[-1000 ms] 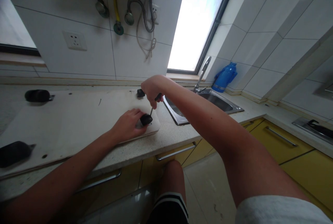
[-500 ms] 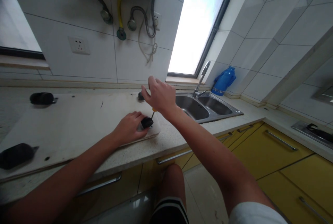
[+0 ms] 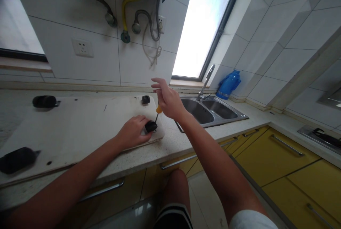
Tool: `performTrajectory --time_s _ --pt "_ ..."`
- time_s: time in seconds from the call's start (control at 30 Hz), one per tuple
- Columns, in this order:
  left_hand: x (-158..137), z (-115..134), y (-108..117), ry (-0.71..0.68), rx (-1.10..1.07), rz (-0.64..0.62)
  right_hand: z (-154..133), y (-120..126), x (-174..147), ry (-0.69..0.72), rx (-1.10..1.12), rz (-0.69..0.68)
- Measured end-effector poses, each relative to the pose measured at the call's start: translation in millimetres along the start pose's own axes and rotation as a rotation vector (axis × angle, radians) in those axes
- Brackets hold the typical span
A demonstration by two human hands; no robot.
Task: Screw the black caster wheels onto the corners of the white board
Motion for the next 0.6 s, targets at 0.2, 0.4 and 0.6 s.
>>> performTrajectory --time_s 0.2,0.4,0.6 --pt "0.2 0.7 1.2 -0.004 0.010 -0.008 -0.9 9.6 -16.6 0.051 -0.023 -0.031" --pt "0.4 -0.2 0.7 0.007 0.001 -0.013 12.3 16.0 -24.5 0.104 0.166 -0.089" --pt "-1.0 -0.2 1.2 -0.008 -0.009 0.020 18.7 14.1 -35.3 0.219 0.152 0.187"
Point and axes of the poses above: each hand's wrist, its own x-axis towards the middle knuckle, its own y-axis out of the back of the hand, z = x × y, the point moved 8 cm from there along x, towards the middle knuckle, and after that the axes turned 14 degrees about -y, right-handed, at the moved point
